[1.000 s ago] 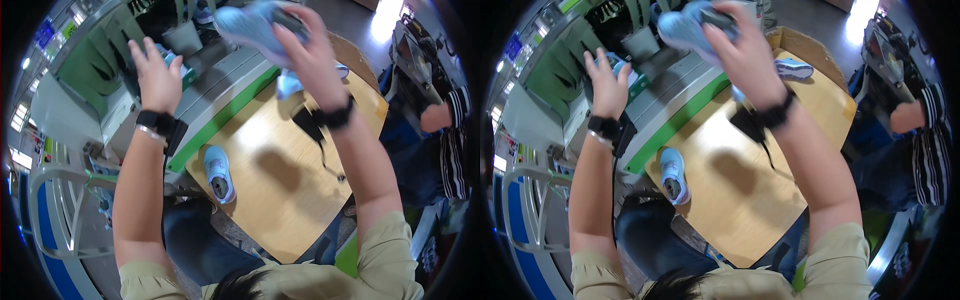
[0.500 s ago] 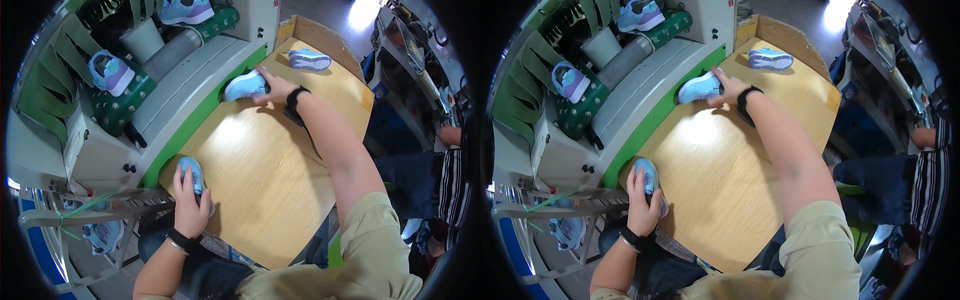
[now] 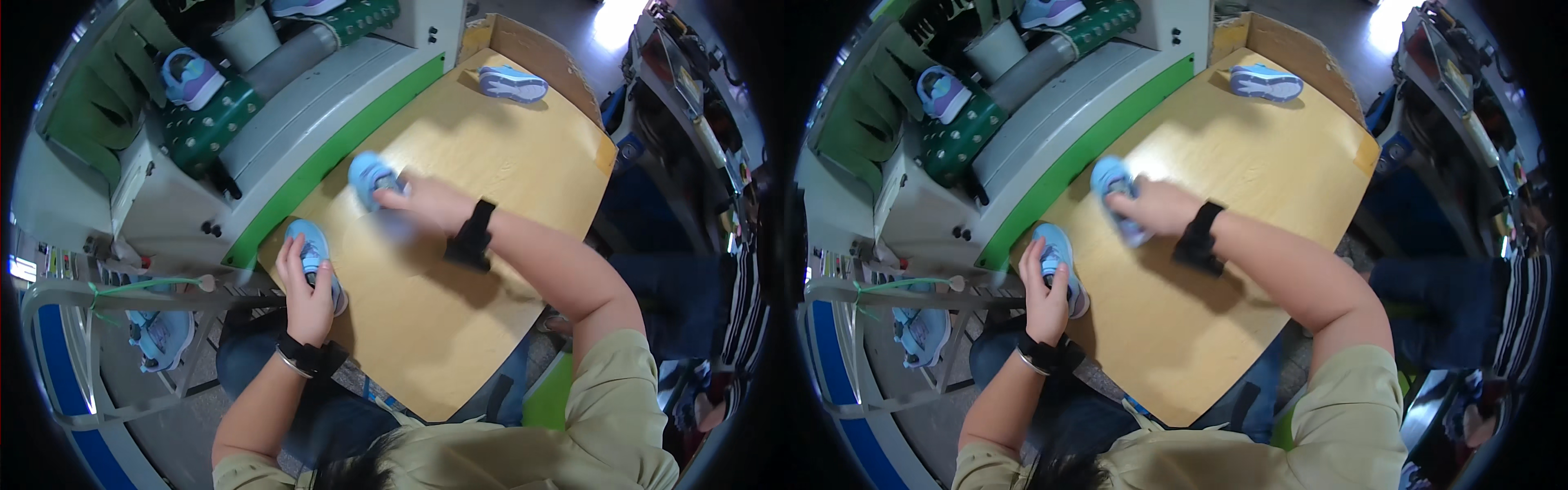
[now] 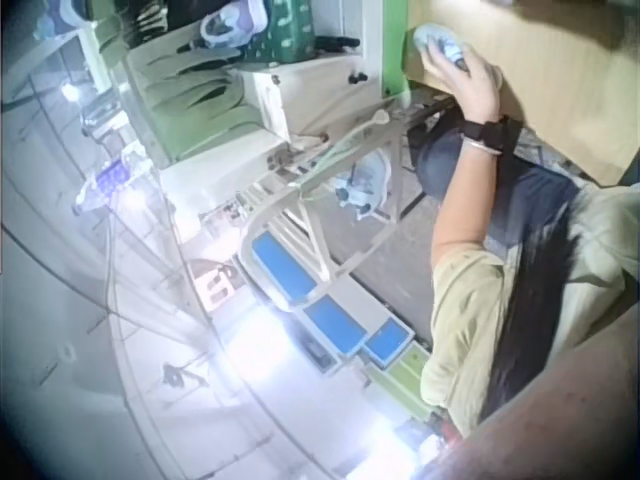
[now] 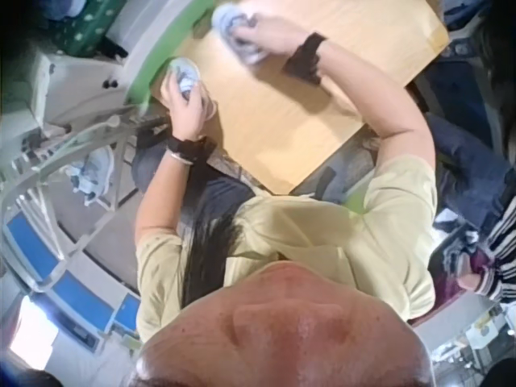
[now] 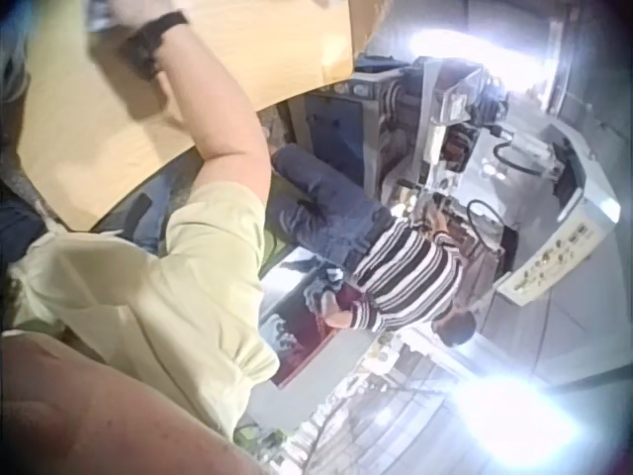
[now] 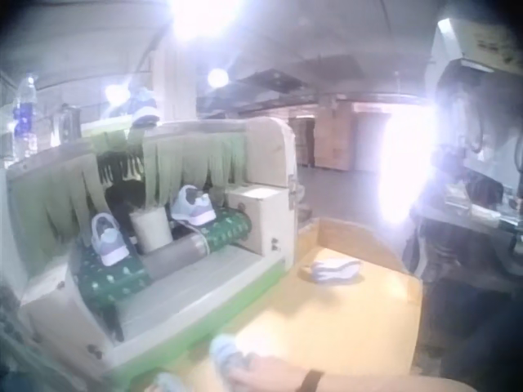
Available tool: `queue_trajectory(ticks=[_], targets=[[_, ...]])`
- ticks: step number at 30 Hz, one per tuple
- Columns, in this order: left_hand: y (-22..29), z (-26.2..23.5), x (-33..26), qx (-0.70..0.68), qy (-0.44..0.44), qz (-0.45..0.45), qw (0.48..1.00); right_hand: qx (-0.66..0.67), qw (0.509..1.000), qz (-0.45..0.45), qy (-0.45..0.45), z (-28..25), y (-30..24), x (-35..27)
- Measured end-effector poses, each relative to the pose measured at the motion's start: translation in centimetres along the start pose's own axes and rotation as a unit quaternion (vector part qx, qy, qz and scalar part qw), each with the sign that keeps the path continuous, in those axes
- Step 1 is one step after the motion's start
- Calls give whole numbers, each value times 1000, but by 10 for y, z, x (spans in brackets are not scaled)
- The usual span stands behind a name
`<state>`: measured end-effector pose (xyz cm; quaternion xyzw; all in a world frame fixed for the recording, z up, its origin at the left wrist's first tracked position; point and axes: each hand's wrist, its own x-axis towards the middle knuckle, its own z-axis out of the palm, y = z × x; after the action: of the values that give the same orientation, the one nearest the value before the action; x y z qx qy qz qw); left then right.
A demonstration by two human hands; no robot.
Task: The person picks up light blue sneakers from a conveyor belt and a wooden table, inspecting them by turning them over and checking the interior. They place the shoes back on the table or onto a metal rack, repeating this process for multiple pairs throughout the clip.
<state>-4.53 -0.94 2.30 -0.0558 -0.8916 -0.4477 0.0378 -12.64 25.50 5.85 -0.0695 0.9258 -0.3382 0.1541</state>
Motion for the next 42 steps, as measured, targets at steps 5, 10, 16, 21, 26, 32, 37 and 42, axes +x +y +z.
queue_trajectory(ticks=[5, 10, 16, 21, 26, 32, 37, 42], targets=[[7, 16, -5, -6, 84, 57, 995, -18, 987, -65, -148, 38, -36, -10], [3, 15, -6, 73, 63, 86, 992, -89, 971, -24, 221, -67, 74, 101], [0, 19, 2, 59, 59, 92, 992, -338, 874, 168, 305, -183, 283, 108], [2, 12, -13, 104, 62, 74, 990, -244, 810, 189, 499, -151, 262, 111], [2, 21, 2, 98, 64, 120, 986, 8, 883, 297, 364, -193, 321, 76], [-6, 20, -4, 72, 94, 119, 986, 96, 953, -32, 287, -17, 117, 43], [-9, 18, -1, 74, 77, 127, 986, 97, 947, -200, 231, 107, 18, -30], [-9, 12, -1, 44, 69, 126, 989, 363, 925, -93, 68, 110, 17, -95]])
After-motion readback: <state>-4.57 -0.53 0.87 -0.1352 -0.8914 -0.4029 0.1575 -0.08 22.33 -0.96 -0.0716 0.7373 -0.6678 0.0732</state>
